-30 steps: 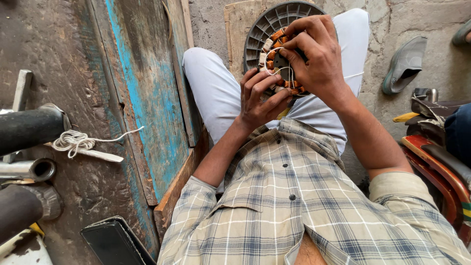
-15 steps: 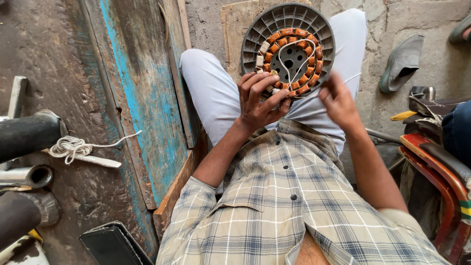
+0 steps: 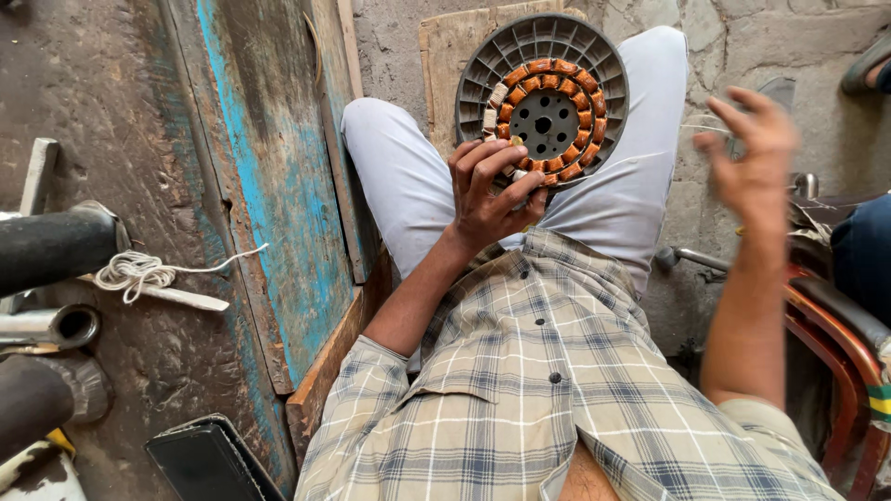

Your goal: The person sits on the floor and winds white thread around the copper windings of a motor stator resting on their lap. They repeatedly pull the thread taut and wrap it around the coils to secure them.

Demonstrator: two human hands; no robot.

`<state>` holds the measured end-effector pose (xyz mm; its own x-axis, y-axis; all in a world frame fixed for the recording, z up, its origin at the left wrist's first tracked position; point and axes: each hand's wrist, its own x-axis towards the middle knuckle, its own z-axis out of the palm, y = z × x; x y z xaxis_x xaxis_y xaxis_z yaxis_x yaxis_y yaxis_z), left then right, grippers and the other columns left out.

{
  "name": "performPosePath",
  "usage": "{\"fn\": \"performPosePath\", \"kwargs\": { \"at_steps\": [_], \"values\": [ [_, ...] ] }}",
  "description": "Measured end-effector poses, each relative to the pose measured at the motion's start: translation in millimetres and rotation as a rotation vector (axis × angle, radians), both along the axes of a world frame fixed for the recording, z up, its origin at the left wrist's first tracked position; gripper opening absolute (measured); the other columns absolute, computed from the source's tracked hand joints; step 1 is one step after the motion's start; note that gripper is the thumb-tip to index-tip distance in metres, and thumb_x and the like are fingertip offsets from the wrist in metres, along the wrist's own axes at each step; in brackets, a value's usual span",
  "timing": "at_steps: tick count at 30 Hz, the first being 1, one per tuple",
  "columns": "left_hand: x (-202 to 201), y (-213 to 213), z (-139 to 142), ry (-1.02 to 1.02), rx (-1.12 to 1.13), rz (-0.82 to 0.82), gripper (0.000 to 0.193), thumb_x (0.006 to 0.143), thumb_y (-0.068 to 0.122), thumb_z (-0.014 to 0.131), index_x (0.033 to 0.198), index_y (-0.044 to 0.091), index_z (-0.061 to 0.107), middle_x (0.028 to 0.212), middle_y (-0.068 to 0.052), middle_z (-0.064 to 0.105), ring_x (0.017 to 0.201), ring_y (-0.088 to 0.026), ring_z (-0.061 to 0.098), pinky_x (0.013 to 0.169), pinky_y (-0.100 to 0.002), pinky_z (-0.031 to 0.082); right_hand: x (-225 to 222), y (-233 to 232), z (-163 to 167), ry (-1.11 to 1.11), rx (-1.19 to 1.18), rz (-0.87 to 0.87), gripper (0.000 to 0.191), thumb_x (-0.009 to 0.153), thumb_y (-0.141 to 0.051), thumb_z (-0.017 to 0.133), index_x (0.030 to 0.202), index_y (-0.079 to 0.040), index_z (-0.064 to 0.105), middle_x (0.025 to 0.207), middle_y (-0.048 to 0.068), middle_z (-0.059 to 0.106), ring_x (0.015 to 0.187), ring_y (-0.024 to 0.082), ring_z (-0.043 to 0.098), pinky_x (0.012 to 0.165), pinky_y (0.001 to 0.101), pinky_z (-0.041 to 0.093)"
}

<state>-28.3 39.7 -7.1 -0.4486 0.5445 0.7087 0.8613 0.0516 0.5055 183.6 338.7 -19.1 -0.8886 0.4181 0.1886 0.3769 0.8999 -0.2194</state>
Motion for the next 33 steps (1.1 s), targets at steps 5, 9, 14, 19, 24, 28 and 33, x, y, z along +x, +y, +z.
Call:
{"fn": "performPosePath", "kwargs": {
  "at_steps": [5, 9, 14, 19, 24, 28, 33],
  "values": [
    [-3.3, -5.6, 7.2, -0.012, -0.026, -0.031, 0.033, 0.087, 0.023, 0.083, 0.115, 0.025, 0.066, 0.13, -0.001, 0.056, 0.128, -0.024, 0.052, 0.112, -0.048, 0.042, -46.2, -94.6, -3.7, -0.031, -0.798, 0.216, 0.055, 0.089, -0.029, 0.082, 0.131, 0.0, 0.061, 0.119, 0.02, 0.069, 0.112, 0.031, 0.067, 0.097, 0.0412, 0.052],
    [-5.7, -6.7, 8.8, -0.012, -0.037, -0.042, 0.033, 0.087, 0.023, 0.082, 0.116, 0.025, 0.067, 0.131, -0.001, 0.056, 0.128, -0.024, 0.052, 0.111, -0.048, 0.042, -45.1, -160.2, 27.4, -0.144, -0.927, 0.242, 0.016, 0.097, -0.022, 0.071, 0.099, -0.007, 0.078, 0.075, 0.004, 0.075, 0.07, 0.016, 0.073, 0.066, 0.0336, 0.058],
    [-6.6, -7.4, 7.3, -0.033, -0.042, -0.066, 0.031, 0.089, 0.025, 0.084, 0.115, 0.024, 0.067, 0.131, -0.001, 0.056, 0.129, -0.025, 0.05, 0.111, -0.048, 0.041, -48.8, -172.5, 66.7, 0.343, -0.478, 0.396, 0.022, 0.094, -0.027, 0.073, 0.099, -0.006, 0.077, 0.098, 0.016, 0.069, 0.093, 0.029, 0.065, 0.076, 0.0363, 0.056],
    [-6.6, -11.5, 4.3, 0.045, -0.023, -0.077, 0.022, 0.092, 0.022, 0.083, 0.109, 0.029, 0.071, 0.129, 0.001, 0.056, 0.132, -0.023, 0.049, 0.115, -0.048, 0.039, -67.5, -164.0, 83.7, 0.527, -0.525, 0.449, 0.033, 0.105, -0.034, 0.061, 0.094, -0.005, 0.072, 0.113, 0.015, 0.07, 0.114, 0.034, 0.065, 0.101, 0.0466, 0.053],
    [-6.1, -9.0, -5.7, 0.09, -0.011, -0.067, 0.022, 0.091, 0.026, 0.085, 0.107, 0.032, 0.071, 0.128, 0.005, 0.058, 0.132, -0.021, 0.049, 0.118, -0.048, 0.038, -70.9, -158.8, 74.6, 0.667, -0.792, 0.443, 0.046, 0.113, -0.04, 0.047, 0.086, -0.006, 0.063, 0.102, 0.011, 0.074, 0.11, 0.03, 0.071, 0.111, 0.0512, 0.051],
    [-8.1, -8.8, -10.7, 0.121, 0.007, -0.067, 0.024, 0.091, 0.027, 0.085, 0.109, 0.033, 0.07, 0.128, 0.006, 0.058, 0.131, -0.02, 0.049, 0.117, -0.048, 0.038, -66.1, -160.9, 60.8, 0.769, -1.145, 0.419, 0.05, 0.115, -0.041, 0.042, 0.083, -0.006, 0.057, 0.089, 0.009, 0.07, 0.097, 0.026, 0.07, 0.107, 0.0492, 0.052],
    [-16.2, -13.1, -9.3, 0.125, 0.038, -0.118, 0.027, 0.09, 0.025, 0.086, 0.112, 0.028, 0.072, 0.132, 0.005, 0.061, 0.131, -0.022, 0.053, 0.115, -0.048, 0.041, -67.0, -174.6, 54.4, 0.803, -1.439, 0.445, 0.05, 0.114, -0.04, 0.043, 0.08, -0.006, 0.055, 0.075, 0.007, 0.058, 0.074, 0.019, 0.058, 0.092, 0.0445, 0.054]
  ]
}}
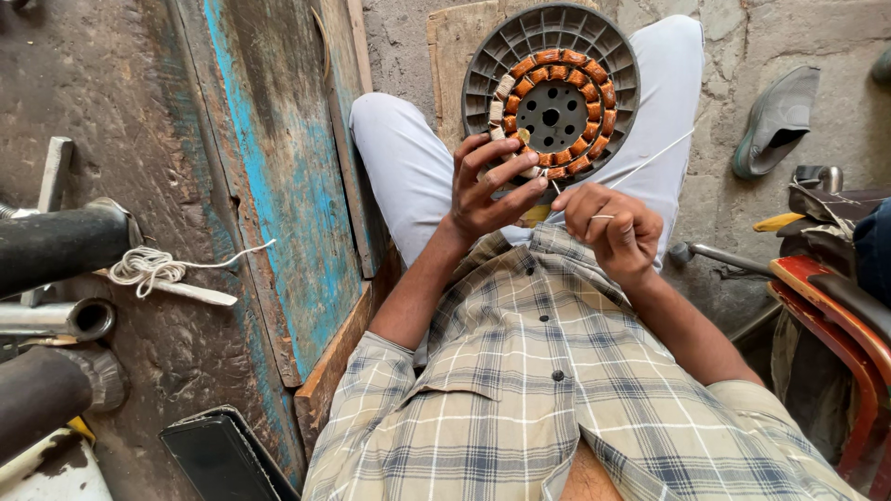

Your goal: The person sits on the floor and winds white thread around the copper windings of a motor stator resting on their lap. They repeatedly pull the thread taut and wrap it around the coils to secure them.

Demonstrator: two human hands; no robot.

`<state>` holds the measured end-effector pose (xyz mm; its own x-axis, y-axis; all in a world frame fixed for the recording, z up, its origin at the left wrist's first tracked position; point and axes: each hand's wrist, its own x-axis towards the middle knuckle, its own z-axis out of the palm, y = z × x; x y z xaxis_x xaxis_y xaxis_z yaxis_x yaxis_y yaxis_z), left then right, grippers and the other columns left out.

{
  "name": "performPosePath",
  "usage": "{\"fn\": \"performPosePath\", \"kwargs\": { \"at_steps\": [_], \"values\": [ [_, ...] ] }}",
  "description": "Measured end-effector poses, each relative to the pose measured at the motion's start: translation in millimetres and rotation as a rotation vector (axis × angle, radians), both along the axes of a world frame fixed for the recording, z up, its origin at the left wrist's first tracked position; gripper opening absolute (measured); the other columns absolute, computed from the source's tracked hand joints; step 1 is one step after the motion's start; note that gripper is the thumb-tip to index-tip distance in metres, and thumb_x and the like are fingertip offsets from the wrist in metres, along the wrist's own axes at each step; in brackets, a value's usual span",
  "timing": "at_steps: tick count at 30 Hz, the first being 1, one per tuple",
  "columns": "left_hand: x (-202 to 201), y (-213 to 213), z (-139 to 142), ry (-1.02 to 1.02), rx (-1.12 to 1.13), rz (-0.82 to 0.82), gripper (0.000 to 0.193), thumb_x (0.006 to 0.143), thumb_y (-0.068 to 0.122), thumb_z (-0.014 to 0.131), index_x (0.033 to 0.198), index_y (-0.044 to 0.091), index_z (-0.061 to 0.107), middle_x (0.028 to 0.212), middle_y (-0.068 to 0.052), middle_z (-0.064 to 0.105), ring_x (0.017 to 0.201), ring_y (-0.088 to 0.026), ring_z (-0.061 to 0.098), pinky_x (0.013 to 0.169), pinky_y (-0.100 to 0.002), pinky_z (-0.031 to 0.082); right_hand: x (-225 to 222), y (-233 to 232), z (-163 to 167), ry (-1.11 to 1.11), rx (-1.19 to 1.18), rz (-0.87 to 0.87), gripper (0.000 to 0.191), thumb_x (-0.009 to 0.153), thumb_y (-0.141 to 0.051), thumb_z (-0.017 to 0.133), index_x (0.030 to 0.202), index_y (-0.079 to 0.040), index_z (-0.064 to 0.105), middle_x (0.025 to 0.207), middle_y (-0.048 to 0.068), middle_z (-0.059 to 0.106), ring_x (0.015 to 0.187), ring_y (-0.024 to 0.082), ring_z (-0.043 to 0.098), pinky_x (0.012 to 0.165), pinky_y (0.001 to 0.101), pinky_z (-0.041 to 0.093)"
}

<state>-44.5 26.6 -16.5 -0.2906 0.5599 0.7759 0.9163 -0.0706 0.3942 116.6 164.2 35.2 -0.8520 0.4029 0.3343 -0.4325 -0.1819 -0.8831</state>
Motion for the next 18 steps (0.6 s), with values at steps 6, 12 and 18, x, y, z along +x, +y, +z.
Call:
{"fn": "performPosePath", "kwargs": {
  "at_steps": [6, 12, 18],
  "values": [
    [4.3, -0.5, -2.2, -0.025, -0.031, 0.016, 0.026, 0.093, 0.022, 0.083, 0.113, 0.027, 0.067, 0.134, 0.005, 0.061, 0.133, -0.021, 0.052, 0.118, -0.048, 0.041, -5.0, -1.9, 6.5, -0.038, 0.115, 0.073, 0.052, 0.115, -0.038, 0.041, 0.076, -0.004, 0.053, 0.072, 0.007, 0.056, 0.069, 0.018, 0.054, 0.088, 0.0442, 0.054],
    [6.2, 3.0, -6.3, -0.058, -0.018, -0.002, 0.028, 0.098, 0.025, 0.08, 0.116, 0.025, 0.059, 0.135, 0.004, 0.059, 0.133, -0.022, 0.051, 0.118, -0.049, 0.039, -5.9, 3.0, 12.2, -0.043, 0.164, 0.084, 0.054, 0.115, -0.036, 0.041, 0.073, -0.004, 0.051, 0.071, 0.007, 0.053, 0.068, 0.019, 0.051, 0.084, 0.0429, 0.054],
    [2.5, 3.2, 0.2, -0.067, -0.029, 0.003, 0.028, 0.094, 0.024, 0.083, 0.118, 0.027, 0.067, 0.13, 0.006, 0.061, 0.129, -0.019, 0.052, 0.116, -0.047, 0.041, -9.2, -14.1, 12.3, -0.043, 0.238, 0.037, 0.051, 0.113, -0.035, 0.044, 0.073, -0.004, 0.053, 0.07, 0.006, 0.052, 0.069, 0.018, 0.049, 0.085, 0.0426, 0.05]
  ]
}}
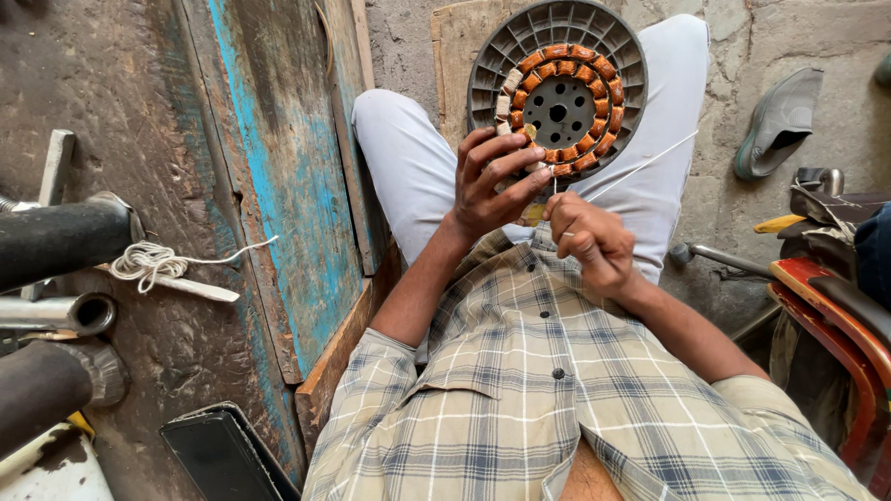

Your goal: The person sits on the floor and winds white thread around the copper windings of a motor stator resting on their lap. They repeatedly pull the thread taut and wrap it around the coils to secure them.

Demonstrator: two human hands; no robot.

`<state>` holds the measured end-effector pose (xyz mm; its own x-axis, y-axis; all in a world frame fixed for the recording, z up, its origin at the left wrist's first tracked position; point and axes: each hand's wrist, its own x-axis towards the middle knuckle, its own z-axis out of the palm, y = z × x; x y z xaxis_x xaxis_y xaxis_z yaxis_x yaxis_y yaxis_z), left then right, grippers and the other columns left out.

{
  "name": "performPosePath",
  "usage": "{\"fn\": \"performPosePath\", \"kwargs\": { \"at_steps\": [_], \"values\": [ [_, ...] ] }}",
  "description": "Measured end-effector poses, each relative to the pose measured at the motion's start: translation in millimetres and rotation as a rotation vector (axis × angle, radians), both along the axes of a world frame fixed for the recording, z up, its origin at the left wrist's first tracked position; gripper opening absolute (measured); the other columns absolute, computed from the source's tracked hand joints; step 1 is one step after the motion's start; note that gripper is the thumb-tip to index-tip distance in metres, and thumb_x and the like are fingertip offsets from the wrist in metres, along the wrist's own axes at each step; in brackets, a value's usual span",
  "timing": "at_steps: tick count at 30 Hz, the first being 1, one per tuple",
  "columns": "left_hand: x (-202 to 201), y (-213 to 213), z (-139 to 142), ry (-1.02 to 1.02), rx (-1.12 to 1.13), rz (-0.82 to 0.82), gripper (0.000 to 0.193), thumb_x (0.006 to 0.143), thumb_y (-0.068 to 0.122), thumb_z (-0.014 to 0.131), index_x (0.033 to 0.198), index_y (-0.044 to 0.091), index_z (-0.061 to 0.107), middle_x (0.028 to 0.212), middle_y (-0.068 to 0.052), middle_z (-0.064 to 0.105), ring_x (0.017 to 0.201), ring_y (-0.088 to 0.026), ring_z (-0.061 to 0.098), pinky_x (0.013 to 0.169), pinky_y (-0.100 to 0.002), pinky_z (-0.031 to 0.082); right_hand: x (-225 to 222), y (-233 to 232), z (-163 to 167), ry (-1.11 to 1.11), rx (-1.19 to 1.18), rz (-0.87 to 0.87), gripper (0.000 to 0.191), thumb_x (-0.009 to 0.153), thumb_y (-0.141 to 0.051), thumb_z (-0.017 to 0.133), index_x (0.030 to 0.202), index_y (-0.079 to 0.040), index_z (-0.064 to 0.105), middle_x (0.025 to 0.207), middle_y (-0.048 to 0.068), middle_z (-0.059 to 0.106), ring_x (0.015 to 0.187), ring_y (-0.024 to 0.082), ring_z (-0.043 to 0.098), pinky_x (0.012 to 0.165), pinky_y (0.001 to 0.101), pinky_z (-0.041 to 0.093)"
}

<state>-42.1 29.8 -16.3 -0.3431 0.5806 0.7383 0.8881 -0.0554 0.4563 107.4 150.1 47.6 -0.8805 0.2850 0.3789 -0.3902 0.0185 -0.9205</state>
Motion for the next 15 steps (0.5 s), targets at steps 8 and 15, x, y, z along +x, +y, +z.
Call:
{"fn": "performPosePath", "kwargs": {
  "at_steps": [8, 15],
  "values": [
    [-7.3, -0.6, 11.7, -0.066, -0.021, -0.043, 0.027, 0.094, 0.022, 0.082, 0.117, 0.025, 0.068, 0.129, 0.006, 0.063, 0.13, -0.019, 0.055, 0.118, -0.046, 0.041, -2.8, 3.5, 16.4, -0.004, 0.258, 0.063, 0.044, 0.114, -0.03, 0.046, 0.082, -0.003, 0.061, 0.082, 0.008, 0.064, 0.079, 0.022, 0.062, 0.101, 0.0477, 0.05],
    [-10.5, -9.7, 28.8, -0.134, -0.164, -0.069, 0.032, 0.097, 0.022, 0.083, 0.123, 0.028, 0.067, 0.135, 0.007, 0.063, 0.139, -0.018, 0.053, 0.128, -0.044, 0.039, 6.4, 3.4, 49.6, 0.083, 0.835, -0.075, 0.026, 0.093, -0.036, 0.069, 0.097, -0.013, 0.078, 0.1, 0.009, 0.071, 0.095, 0.031, 0.063, 0.093, 0.0518, 0.048]
  ]
}}
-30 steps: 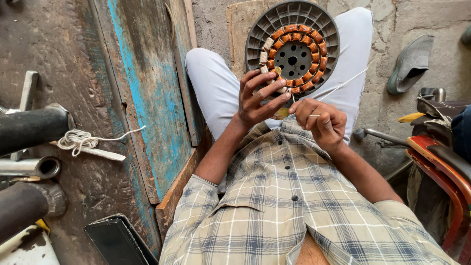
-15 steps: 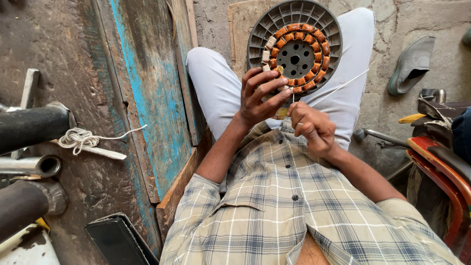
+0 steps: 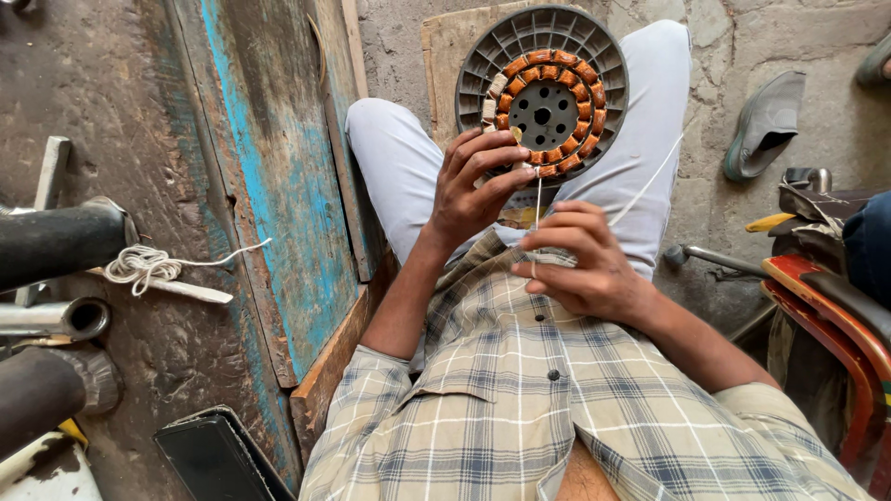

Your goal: The person sits on the floor and winds white thread around the copper windings of a motor stator resting on their lap. They repeatedly pull the thread taut and wrap it around the coils to secure them.

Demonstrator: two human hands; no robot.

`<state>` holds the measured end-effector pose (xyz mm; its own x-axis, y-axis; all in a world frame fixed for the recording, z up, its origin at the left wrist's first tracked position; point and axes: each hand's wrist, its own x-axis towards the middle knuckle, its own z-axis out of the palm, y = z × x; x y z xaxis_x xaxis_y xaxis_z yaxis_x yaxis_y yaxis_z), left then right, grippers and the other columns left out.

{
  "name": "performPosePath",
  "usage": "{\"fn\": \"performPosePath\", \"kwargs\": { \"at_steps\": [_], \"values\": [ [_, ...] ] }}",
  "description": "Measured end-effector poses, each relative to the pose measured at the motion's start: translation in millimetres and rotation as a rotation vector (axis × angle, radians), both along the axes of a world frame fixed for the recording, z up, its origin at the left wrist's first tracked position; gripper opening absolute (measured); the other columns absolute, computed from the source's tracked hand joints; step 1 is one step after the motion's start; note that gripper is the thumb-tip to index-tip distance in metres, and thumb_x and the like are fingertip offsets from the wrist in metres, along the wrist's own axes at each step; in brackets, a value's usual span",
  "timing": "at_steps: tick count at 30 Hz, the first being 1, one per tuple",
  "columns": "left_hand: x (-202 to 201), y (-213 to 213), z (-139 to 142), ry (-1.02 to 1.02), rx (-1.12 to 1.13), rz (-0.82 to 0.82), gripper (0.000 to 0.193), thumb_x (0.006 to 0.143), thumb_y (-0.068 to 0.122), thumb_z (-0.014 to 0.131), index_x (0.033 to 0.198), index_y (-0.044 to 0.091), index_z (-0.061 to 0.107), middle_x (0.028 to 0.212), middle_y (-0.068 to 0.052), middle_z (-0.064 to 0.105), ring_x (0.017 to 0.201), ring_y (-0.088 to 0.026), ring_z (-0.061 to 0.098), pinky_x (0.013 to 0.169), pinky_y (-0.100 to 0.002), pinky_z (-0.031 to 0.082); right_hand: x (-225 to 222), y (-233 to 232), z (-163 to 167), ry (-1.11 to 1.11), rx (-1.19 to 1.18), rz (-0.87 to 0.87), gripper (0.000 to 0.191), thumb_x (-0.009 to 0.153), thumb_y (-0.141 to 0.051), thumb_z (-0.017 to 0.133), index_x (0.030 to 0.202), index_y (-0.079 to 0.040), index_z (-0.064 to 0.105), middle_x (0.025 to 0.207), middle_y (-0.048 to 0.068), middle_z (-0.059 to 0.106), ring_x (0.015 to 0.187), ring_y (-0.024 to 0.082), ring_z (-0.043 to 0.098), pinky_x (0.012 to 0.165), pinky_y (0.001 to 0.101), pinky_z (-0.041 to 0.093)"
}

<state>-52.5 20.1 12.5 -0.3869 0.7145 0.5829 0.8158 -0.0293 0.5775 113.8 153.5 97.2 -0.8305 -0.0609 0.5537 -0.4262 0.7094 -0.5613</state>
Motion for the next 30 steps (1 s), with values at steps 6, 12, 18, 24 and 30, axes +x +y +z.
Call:
{"fn": "performPosePath", "kwargs": {
  "at_steps": [6, 12, 18, 24, 30],
  "values": [
    [33.8, -10.6, 20.3, -0.164, 0.065, -0.297, 0.035, 0.087, 0.02, 0.079, 0.12, 0.013, 0.068, 0.122, -0.007, 0.069, 0.125, -0.026, 0.062, 0.125, -0.051, 0.025, 36.7, 25.8, -16.4, -0.33, -0.189, 0.179, 0.026, 0.092, -0.032, 0.074, 0.091, -0.007, 0.077, 0.079, 0.004, 0.068, 0.071, 0.021, 0.061, 0.064, 0.0389, 0.048],
    [71.2, -18.7, -5.8, -0.589, -0.033, -0.37, 0.011, 0.096, 0.02, 0.076, 0.098, 0.009, 0.076, 0.09, -0.006, 0.075, 0.084, -0.015, 0.072, 0.092, -0.04, 0.06, 78.3, 91.5, -22.5, 0.11, -0.966, 0.139, 0.033, 0.104, -0.031, 0.059, 0.091, -0.003, 0.07, 0.057, 0.003, 0.062, 0.04, 0.006, 0.042, 0.04, 0.0294, 0.031],
    [50.0, -28.6, -22.5, -0.544, -0.086, -0.224, 0.021, 0.095, 0.024, 0.075, 0.099, 0.003, 0.074, 0.095, -0.012, 0.072, 0.087, -0.024, 0.071, 0.076, -0.035, 0.059, 88.4, 125.4, -29.7, 0.077, -0.85, -0.136, 0.042, 0.11, -0.038, 0.055, 0.102, 0.001, 0.069, 0.057, 0.004, 0.053, 0.043, 0.009, 0.042, 0.04, 0.0251, 0.03],
    [46.6, -40.3, -19.7, -0.56, -0.272, -0.205, 0.027, 0.095, 0.026, 0.074, 0.099, 0.0, 0.074, 0.094, -0.012, 0.072, 0.081, -0.024, 0.072, 0.07, -0.035, 0.057, 50.1, 84.8, -32.8, -0.151, -0.454, -0.078, 0.035, 0.102, -0.03, 0.058, 0.087, -0.003, 0.074, 0.055, 0.0, 0.059, 0.042, 0.009, 0.051, 0.039, 0.027, 0.035],
    [18.1, -55.9, -37.6, -0.523, -0.442, -0.03, 0.024, 0.098, 0.021, 0.072, 0.092, -0.002, 0.076, 0.089, -0.016, 0.069, 0.073, -0.03, 0.067, 0.066, -0.041, 0.052, 31.9, 81.4, -9.1, -0.354, -0.252, 0.103, 0.015, 0.086, -0.017, 0.076, 0.087, -0.003, 0.072, 0.074, 0.007, 0.071, 0.063, 0.021, 0.069, 0.056, 0.0339, 0.053]
  ]
}}
